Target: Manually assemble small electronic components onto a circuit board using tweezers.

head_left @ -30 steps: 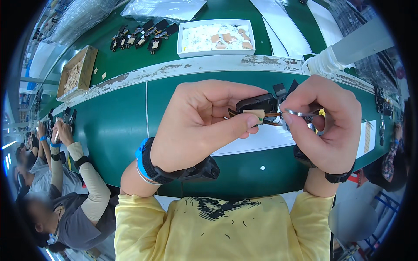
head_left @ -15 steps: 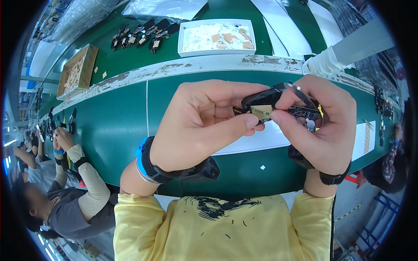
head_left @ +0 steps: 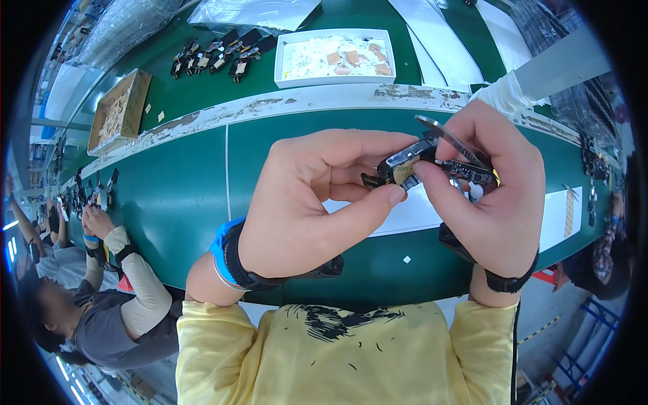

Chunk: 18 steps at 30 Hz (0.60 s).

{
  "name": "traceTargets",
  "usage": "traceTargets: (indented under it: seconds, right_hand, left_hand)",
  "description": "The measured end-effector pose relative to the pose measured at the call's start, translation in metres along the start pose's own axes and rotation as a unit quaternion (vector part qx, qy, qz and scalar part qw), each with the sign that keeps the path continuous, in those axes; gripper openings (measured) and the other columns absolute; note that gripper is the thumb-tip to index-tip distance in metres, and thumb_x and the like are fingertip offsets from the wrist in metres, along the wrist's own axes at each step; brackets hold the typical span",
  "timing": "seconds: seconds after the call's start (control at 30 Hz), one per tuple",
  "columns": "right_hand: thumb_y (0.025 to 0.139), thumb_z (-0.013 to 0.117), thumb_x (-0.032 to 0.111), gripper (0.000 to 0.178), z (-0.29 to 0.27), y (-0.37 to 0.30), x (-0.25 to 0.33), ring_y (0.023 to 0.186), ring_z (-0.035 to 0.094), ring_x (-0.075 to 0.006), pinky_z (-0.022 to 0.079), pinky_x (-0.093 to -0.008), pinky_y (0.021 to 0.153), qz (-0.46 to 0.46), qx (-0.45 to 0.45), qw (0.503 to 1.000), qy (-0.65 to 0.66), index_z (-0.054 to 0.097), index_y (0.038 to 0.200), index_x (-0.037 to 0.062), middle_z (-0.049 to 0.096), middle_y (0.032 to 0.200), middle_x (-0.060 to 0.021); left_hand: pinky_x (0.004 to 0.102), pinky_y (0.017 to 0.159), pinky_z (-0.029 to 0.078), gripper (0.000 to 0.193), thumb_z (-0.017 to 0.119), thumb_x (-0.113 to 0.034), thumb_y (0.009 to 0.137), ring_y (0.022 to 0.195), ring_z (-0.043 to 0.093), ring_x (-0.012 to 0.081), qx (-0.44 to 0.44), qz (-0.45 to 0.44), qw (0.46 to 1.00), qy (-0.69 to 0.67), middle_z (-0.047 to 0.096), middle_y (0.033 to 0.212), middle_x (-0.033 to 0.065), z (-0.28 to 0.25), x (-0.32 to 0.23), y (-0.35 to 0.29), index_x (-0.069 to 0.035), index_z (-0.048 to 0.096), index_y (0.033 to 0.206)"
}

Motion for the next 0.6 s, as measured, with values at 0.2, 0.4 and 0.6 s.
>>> traceTargets:
  seconds: [0.2,0.4,0.6]
  right_hand:
    - [0.065,0.064,-0.002,0.026,0.007,-0.002,0.001,0.06,0.04,-0.0029,0.028,-0.0159,0.05,0.035,0.024,0.999,0.026,0.051,0.087,0.0011,0.05,0.072,0.0019]
    - [0.065,0.06,-0.002,0.029,0.004,-0.005,0.002,0.064,0.041,-0.0026,0.027,-0.0148,0.051,0.038,0.043,0.989,0.134,0.053,0.094,0.0001,0.051,0.077,0.0002]
    - [0.065,0.055,-0.004,0.032,-0.001,-0.007,-0.004,0.071,0.046,-0.0051,0.033,-0.0153,0.056,0.069,0.022,0.989,0.129,0.054,0.097,-0.0017,0.056,0.087,-0.0048]
  left_hand:
    - [0.0249,0.064,0.052,0.026,0.057,0.005,0.079,0.071,0.06,0.0133,-0.026,0.01,1.0,0.012,0.063,0.091,0.0136,-0.004,-0.001,0.002,0.008,0.054,0.104]
    - [0.0221,0.054,0.05,0.02,0.056,0.005,0.079,0.064,0.059,0.0113,-0.03,-0.043,0.997,-0.049,0.063,0.086,0.0127,-0.01,0.003,0.002,0.007,0.055,0.099]
    - [0.0203,0.051,0.049,0.022,0.057,0.004,0.08,0.06,0.058,0.0104,-0.028,-0.04,0.998,-0.049,0.063,0.084,0.0126,-0.006,0.004,0.004,0.007,0.055,0.102]
Point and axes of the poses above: each hand's wrist, its own y-axis towards the middle knuckle, its own z-axis out of the palm, x = y × z, the point moved 9 cm from there along y, towards the middle knuckle
